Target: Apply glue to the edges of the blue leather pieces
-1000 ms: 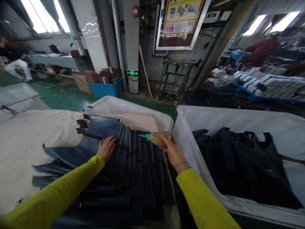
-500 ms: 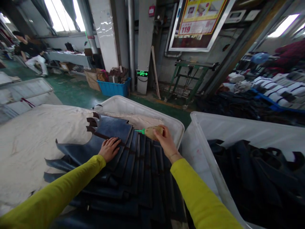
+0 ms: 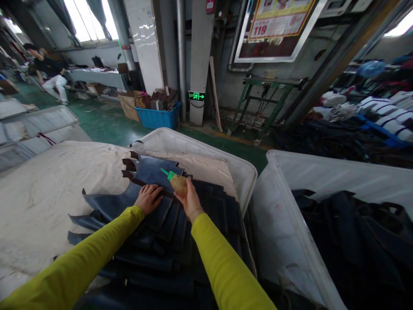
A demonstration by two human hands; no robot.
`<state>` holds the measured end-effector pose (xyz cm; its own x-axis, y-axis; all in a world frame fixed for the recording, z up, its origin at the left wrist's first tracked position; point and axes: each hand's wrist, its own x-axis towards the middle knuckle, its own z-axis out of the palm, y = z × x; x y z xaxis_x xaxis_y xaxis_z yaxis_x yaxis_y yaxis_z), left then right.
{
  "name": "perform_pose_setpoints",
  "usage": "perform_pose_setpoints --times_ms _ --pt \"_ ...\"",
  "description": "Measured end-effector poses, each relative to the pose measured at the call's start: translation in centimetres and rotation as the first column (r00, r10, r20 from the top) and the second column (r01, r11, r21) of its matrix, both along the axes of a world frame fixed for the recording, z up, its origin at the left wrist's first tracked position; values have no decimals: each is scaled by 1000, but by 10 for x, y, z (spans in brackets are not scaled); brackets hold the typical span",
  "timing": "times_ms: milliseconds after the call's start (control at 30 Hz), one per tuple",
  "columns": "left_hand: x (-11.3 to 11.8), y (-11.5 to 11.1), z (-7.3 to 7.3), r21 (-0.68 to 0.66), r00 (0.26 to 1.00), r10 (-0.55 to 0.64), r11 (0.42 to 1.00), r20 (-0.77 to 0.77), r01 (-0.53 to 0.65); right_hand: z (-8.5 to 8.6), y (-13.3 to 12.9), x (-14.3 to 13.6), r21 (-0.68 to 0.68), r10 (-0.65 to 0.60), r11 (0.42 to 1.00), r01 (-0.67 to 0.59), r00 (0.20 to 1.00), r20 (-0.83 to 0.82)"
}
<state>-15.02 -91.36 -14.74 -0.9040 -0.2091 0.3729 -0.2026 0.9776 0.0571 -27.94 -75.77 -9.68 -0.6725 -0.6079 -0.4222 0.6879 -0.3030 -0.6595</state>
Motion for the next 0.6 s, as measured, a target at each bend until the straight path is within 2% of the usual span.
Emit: perform_pose_setpoints --times_ms 233,400,500,600 --pt "7 -2 -5 17 994 108 994 -26 -108 2 -28 4 -35 46 998 -47 999 -19" --pt "8 1 -17 -8 996 82 997 -40 -82 0 -19 -9 -18 78 997 -78 997 -31" --pt "6 3 -20 11 997 78 997 -25 -77 10 -5 -32 23 34 999 -31 987 -160" --pt "5 3 -20 38 996 86 996 -20 -86 29 6 -62 85 3 996 35 914 -406"
